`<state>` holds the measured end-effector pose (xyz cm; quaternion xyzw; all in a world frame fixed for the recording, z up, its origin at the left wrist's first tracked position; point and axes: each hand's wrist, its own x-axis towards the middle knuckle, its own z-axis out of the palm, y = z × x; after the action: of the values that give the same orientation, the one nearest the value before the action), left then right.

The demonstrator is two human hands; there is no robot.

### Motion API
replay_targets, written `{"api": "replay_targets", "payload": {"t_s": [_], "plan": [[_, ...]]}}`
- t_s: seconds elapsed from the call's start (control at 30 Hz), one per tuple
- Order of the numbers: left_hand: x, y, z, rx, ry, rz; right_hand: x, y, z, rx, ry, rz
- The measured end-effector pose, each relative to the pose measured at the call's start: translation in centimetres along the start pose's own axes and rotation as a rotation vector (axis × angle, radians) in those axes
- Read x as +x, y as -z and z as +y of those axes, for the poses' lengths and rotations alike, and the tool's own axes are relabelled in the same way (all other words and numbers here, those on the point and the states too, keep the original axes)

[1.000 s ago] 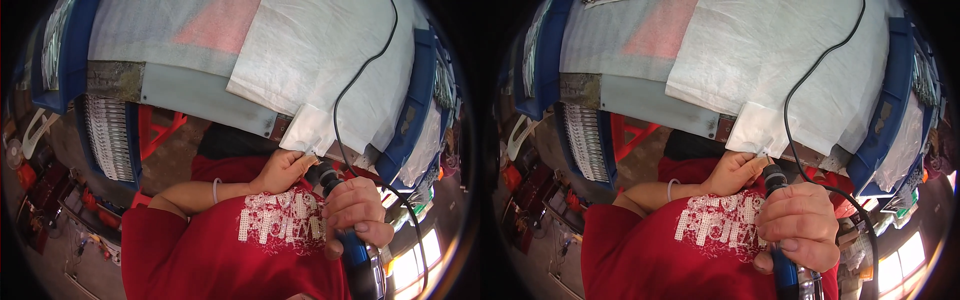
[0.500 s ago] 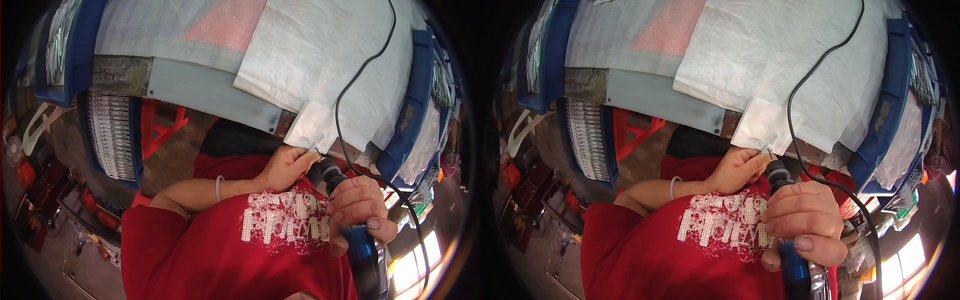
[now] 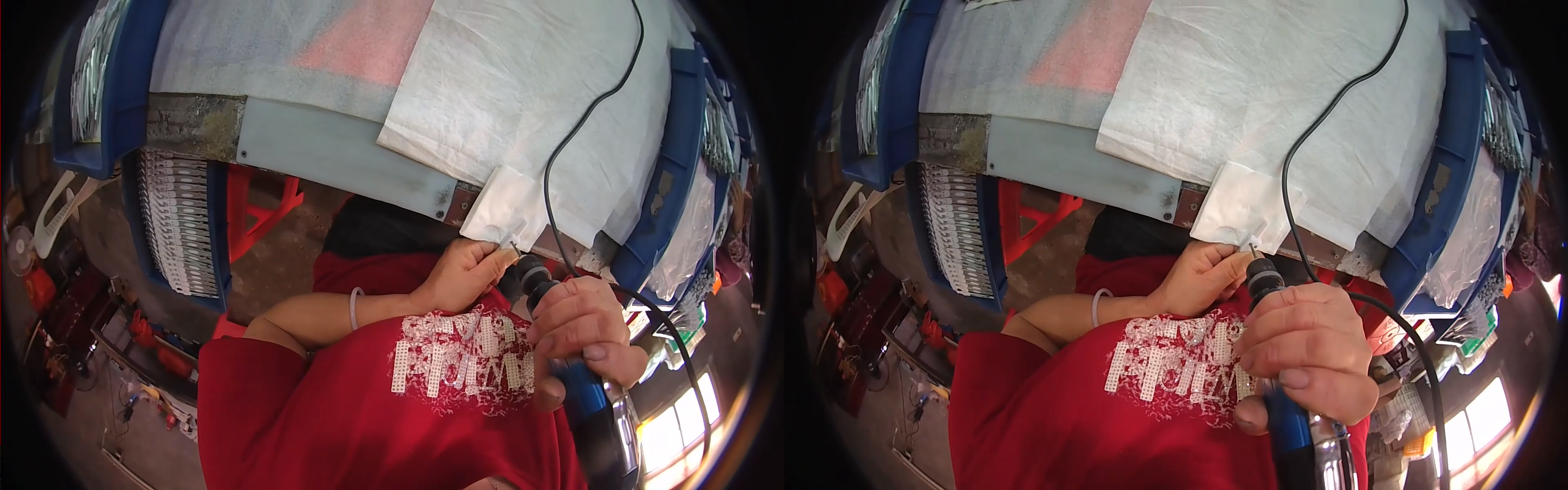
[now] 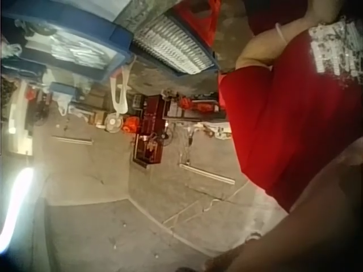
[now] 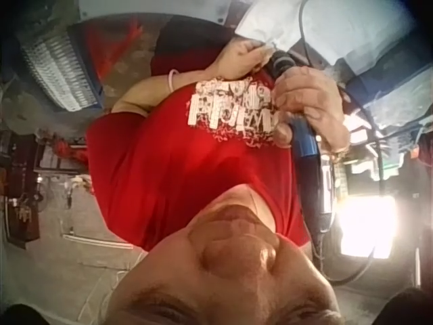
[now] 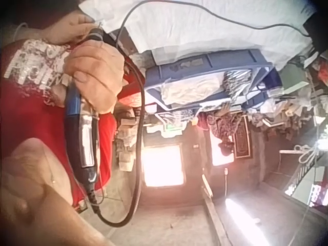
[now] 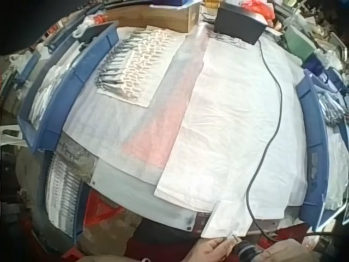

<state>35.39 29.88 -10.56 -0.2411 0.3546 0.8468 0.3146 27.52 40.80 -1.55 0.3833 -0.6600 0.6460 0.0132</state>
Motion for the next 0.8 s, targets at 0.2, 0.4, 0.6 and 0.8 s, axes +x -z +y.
{"api": "replay_targets", "payload": {"t_s": [0.2,0.4,0.6,0.8], "plan": [[-0.1,0.0,0.4,-0.036,0.035,-0.033,-0.7,0.5,-1.0,0.039,-0.025,0.075],[-0.1,-0.1,0.5,-0.083,0.049,-0.034,-0.8,0.7,-1.3,0.011,-0.030,0.075],[-0.1,0.0,0.6,-0.031,0.046,-0.026,-0.8,0.4,-0.8,0.025,-0.016,0.080],[-0.2,0.0,0.5,-0.019,0.033,-0.048,-0.7,0.2,-0.6,-0.003,-0.002,0.066]]}}
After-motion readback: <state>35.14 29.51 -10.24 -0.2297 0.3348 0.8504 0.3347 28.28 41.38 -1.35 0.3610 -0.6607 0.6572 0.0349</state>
